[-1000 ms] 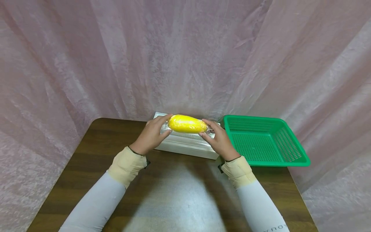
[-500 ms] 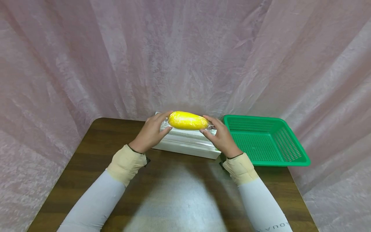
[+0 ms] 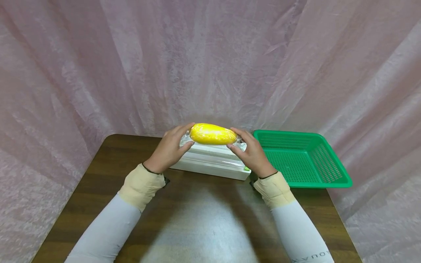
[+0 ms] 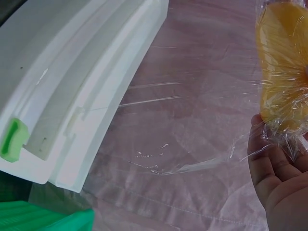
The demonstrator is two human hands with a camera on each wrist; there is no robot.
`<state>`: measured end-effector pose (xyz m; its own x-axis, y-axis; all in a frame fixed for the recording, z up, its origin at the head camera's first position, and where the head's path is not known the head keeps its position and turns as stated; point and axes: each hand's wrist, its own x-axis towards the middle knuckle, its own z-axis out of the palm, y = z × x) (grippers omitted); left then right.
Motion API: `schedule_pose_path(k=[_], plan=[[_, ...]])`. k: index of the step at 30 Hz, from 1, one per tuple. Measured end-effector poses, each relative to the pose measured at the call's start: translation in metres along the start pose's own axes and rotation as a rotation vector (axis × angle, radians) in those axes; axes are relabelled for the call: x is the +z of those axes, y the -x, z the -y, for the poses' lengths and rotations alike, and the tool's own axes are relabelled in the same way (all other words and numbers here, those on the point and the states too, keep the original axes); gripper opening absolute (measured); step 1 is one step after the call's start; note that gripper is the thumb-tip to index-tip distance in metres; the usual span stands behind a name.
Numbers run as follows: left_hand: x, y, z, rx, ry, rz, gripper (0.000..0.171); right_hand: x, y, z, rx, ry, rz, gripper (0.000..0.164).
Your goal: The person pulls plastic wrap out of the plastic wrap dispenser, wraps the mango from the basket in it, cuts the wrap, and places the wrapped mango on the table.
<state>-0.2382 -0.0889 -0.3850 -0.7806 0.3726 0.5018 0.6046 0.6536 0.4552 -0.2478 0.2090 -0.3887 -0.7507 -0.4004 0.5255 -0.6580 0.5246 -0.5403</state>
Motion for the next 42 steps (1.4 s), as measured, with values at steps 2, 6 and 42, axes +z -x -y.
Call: schedule_pose_path(k=[2, 6, 42], plan=[[-0.002, -0.001, -0.001, 0.006, -0.002, -0.007, 0.064, -0.002, -0.001, 0.002, -0.01, 0.003, -0.008, 0.057], [-0.006, -0.003, -0.004, 0.016, 0.006, -0.025, 0.063, -0.005, -0.004, 0.006, -0.029, 0.004, -0.021, 0.057], [-0.028, -0.002, -0.025, 0.083, 0.034, -0.102, 0.065, -0.03, -0.006, 0.034, -0.132, 0.047, -0.034, 0.061]])
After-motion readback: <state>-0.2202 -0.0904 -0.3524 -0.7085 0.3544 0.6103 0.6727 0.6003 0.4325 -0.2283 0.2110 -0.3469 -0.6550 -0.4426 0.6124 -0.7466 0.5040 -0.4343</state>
